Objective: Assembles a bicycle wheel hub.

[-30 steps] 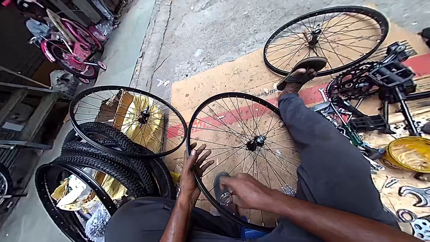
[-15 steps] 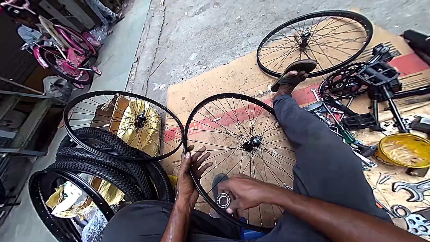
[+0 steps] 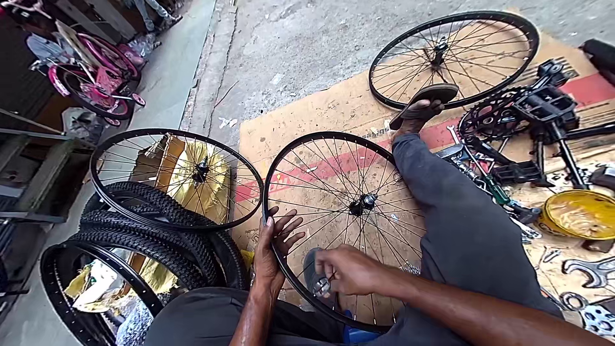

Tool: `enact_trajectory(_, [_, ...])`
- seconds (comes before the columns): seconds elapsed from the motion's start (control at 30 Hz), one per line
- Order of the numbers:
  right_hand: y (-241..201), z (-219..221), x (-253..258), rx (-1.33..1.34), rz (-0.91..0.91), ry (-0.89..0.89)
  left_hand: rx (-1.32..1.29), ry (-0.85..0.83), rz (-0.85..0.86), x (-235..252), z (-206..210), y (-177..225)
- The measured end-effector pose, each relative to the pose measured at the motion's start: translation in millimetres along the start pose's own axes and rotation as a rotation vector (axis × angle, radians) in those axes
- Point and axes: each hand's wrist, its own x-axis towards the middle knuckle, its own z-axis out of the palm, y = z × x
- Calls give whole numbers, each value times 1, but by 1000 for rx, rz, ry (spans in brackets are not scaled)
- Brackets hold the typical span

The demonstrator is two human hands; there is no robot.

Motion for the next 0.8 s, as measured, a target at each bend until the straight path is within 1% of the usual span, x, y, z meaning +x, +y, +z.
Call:
enact_trajectory(0.03, [-2, 7, 3, -119, -2, 33, -6, 4, 2, 0, 1, 0])
enact_trajectory(0.07, [-4, 9, 5, -186, -14, 15, -9, 6, 6, 1, 2, -1])
enact_trajectory(0.1, [-3, 5, 6, -176, -38, -43, -7, 8, 9, 1, 1, -1])
enact_trajectory(0.17, [1, -13, 2, -2, -106, -185, -8, 5, 8, 0, -1, 0])
enact_trajectory(0.2, [5, -18, -1, 108, -125, -193, -4, 3, 7, 0, -1, 0])
enact_trajectory(0.23, [7, -16, -3, 174, -108, -155, 1, 0, 8, 0, -1, 0])
enact_trajectory(0.27, [5, -11, -3, 139, -55, -86, 5, -7, 6, -1, -1, 1])
enact_trajectory(0.33, [-2, 6, 1, -100, -2, 24, 3, -16, 9, 0, 1, 0])
enact_trajectory(0.37, [-4, 9, 3, -192, -8, 20, -11, -11, 14, 0, 2, 0])
enact_trajectory(0.4, [-6, 6, 4, -204, -19, -35, -17, -7, 17, 1, 3, 0])
enact_trajectory(0.47, [-2, -13, 1, -36, -84, -188, -12, 1, 17, 0, 2, -1])
enact_trajectory(0.5, [3, -19, -2, 83, -112, -211, -11, 0, 17, 0, 1, -1])
enact_trajectory(0.53, [6, -21, -4, 173, -104, -190, -8, -3, 19, 0, 1, 0])
enact_trajectory(0.57, [4, -17, -5, 174, -55, -136, -6, -10, 17, 0, 1, 0])
enact_trajectory(0.6, [0, -10, -4, 81, 7, -79, -4, -15, 15, 0, 2, 0])
enact_trajectory(0.67, [-6, 6, 2, -168, 24, 14, -6, -17, 14, 1, 5, 0])
enact_trajectory(0.7, [-7, 7, 4, -221, 8, -8, -12, -10, 15, 1, 5, 0])
enact_trajectory(0.73, [-7, 1, 4, -188, -15, -71, -16, -4, 16, 1, 4, -1])
enact_trajectory(0.8, [-1, -18, -2, 19, -94, -204, -14, -5, 16, 0, 3, 0])
